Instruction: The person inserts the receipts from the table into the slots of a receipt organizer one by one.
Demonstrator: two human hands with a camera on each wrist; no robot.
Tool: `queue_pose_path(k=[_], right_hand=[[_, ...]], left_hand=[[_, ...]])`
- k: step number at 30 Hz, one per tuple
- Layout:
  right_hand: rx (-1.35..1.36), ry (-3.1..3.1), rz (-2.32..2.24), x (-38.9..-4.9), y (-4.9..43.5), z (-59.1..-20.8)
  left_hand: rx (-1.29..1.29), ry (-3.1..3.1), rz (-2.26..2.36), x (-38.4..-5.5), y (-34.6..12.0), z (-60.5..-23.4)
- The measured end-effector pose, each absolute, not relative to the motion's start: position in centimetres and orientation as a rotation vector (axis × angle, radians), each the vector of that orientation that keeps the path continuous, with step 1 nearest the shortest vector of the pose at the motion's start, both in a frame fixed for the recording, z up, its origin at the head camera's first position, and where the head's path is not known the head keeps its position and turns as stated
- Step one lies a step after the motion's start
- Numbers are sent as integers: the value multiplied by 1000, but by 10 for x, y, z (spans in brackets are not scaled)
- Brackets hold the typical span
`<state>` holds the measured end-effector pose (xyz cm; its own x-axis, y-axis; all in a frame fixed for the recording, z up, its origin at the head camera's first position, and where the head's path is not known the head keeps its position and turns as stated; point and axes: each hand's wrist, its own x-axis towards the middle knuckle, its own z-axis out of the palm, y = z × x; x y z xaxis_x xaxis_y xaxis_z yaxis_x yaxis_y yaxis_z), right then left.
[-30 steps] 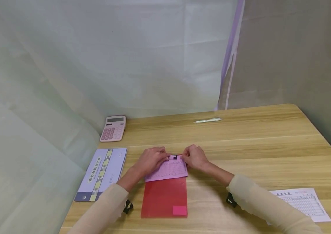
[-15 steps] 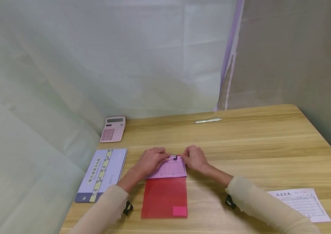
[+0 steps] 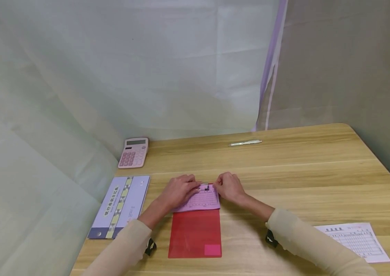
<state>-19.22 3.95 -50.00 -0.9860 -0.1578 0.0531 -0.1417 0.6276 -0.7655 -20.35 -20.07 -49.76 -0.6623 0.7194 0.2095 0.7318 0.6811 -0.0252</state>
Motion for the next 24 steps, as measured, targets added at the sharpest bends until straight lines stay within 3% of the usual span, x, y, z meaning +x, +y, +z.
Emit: queue_pose_path(k=[24], right_hand=[[-268,2863,-1317,-190,37,-500]], left_hand=[[-1229,-2591,-57,-204,-201,-501]])
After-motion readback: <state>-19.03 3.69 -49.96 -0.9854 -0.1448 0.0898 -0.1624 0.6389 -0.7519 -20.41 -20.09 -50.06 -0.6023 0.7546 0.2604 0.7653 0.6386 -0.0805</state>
